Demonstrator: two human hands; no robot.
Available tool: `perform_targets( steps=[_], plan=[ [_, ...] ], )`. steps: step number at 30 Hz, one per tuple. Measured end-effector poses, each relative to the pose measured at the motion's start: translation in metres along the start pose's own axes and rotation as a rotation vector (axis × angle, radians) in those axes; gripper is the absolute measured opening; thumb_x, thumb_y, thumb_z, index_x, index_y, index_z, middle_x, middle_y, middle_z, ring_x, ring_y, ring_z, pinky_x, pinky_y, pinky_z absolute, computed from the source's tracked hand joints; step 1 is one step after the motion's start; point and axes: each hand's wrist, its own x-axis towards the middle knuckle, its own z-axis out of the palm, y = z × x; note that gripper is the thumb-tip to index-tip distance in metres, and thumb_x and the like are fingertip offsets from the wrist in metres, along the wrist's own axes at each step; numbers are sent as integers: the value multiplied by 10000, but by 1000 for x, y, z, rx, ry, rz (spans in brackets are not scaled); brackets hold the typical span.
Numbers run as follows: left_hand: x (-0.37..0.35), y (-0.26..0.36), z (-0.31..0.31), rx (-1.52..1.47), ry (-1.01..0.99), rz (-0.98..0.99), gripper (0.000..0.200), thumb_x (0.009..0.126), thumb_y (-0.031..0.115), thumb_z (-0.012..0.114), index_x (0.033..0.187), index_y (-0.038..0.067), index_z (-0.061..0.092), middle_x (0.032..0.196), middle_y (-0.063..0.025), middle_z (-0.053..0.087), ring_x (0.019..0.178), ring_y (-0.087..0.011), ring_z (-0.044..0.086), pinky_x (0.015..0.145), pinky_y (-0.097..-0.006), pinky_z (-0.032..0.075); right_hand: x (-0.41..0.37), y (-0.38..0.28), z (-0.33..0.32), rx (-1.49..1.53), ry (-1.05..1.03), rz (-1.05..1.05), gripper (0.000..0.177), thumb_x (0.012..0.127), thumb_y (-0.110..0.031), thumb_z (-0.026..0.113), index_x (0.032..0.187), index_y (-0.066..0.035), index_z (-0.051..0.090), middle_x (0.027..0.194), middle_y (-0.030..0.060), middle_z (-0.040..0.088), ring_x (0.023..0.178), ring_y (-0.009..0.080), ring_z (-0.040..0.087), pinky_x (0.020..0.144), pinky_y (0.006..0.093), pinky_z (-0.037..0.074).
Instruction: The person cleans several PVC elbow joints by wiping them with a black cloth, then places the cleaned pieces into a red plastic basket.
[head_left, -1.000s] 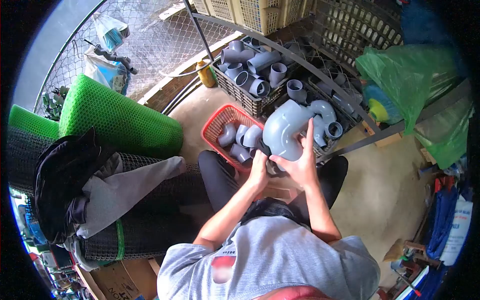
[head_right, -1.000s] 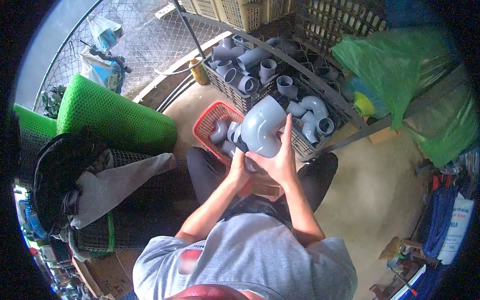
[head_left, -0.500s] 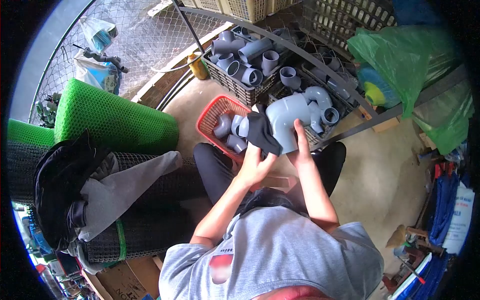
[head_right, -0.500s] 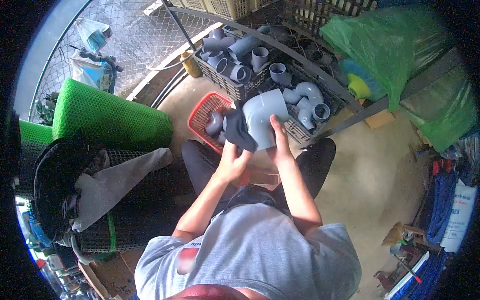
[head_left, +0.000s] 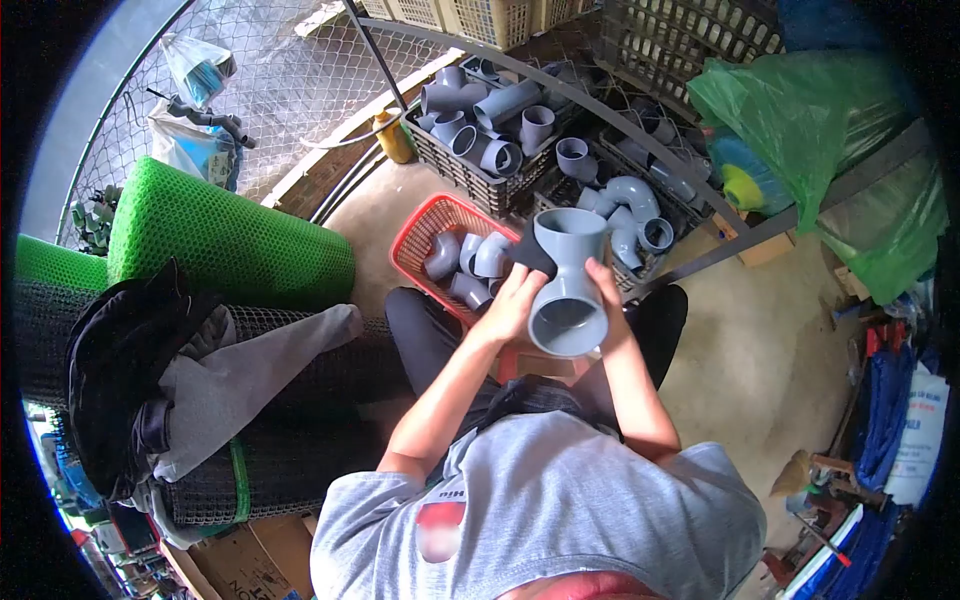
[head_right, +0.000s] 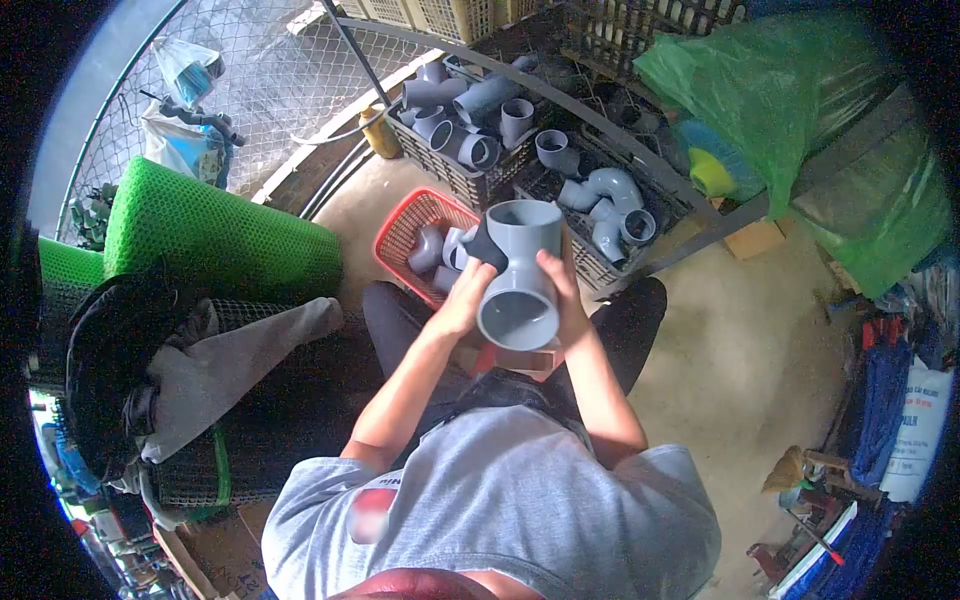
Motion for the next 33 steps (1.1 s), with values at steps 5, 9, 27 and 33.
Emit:
perform_targets(
  steps=[5, 9, 27, 33],
  plan=[
    [-16, -9, 13, 220, -68, 471, 617, 1037, 283, 415, 1554, -43, 329, 1631, -207, 301, 1530, -348, 247, 1248, -426, 183, 7, -3, -15, 354, -106, 186, 518, 1029, -429, 526, 1368, -39, 565, 1110, 107, 720, 954, 197, 725, 832, 328, 600],
    [-38, 3, 9, 412, -83, 632, 640, 955, 265, 512, 1507, -42, 407, 1610, -243, 317, 1521, -426, 251, 1253, -508, 156, 0, -4, 1, 414, -25, 159, 511, 1073, -441, 446, 1356, -39, 585, 1115, 105, 732, 945, 176, 731, 833, 324, 612],
    [-4, 54, 12, 288, -431, 905, 222, 826, 201, 650, 892, -9, 685, 981, -167, 712, 994, -412, 674, 1032, -554, 485, -23, 67, -70, -674, -296, -516, 295, 1027, -229, 525, 1275, -70, 546, 1216, 69, 591, 1146, 182, 576, 1015, 324, 479],
    [-29, 44, 14, 499, -230, 953, 336, 811, 212, 642, 1042, -25, 703, 1182, -219, 689, 1195, -421, 633, 1115, -573, 435, 11, 85, -142, -136, -436, -322, 403, 1051, -298, 502, 1374, -56, 490, 1324, 74, 562, 1236, 180, 548, 1082, 329, 445]
  ],
)
